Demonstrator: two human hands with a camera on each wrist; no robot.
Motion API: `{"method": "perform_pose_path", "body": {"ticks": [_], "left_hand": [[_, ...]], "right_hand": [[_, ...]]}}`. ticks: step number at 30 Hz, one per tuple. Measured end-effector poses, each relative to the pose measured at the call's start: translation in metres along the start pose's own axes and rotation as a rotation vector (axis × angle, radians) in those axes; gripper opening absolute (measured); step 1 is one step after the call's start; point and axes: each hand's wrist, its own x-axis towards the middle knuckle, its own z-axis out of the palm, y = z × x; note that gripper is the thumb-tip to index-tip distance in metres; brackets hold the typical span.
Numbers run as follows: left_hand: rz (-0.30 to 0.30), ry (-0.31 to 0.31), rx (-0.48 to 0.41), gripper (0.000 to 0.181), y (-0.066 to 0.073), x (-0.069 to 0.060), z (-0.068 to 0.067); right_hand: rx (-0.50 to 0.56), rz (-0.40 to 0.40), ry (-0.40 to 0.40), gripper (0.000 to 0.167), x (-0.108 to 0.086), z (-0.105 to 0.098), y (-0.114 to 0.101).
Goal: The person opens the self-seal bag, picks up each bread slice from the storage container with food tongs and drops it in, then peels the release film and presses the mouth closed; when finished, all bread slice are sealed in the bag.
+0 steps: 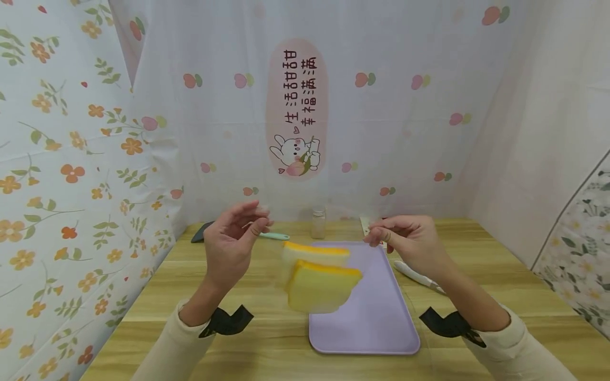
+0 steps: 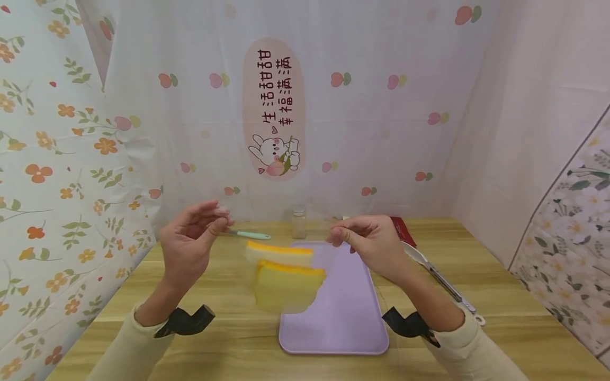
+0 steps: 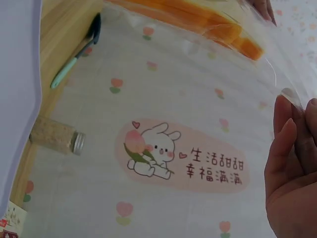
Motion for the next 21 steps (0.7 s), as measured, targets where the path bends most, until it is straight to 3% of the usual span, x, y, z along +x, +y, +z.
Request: {"method": "perform_pose_path", "body": {"ticks": [3, 7, 11, 17, 21], "left_hand": [[-0.075, 0.023, -0.004, 0.035, 0.002, -0.001, 0.001], [-0.095, 0.012, -0.035, 0.027, 0.004, -0.001, 0.002], [-0.056, -0.062, -0.098, 0.014, 0.002, -0.001, 0.001], [-0.013, -0.174, -0.120, 0.007, -0.002, 0.001, -0.003], [0.090, -0.282, -0.169, 0.006, -0.005, 0.005, -0.005]], "right_hand": [[0.014, -0.003, 0.006, 0.007, 0.001, -0.008, -0.005], [0.022, -0.007, -0.017, 0.007, 0.003, -0.017, -0.010], [0.014, -0.030, -0.053, 0.010, 0.003, -0.024, -0.011], [0.102, -0.103, -0.121, 0.023, 0.003, -0.033, -0.007], [0.163, -0.205, -0.200, 0.022, 0.005, -0.039, -0.003]]}}
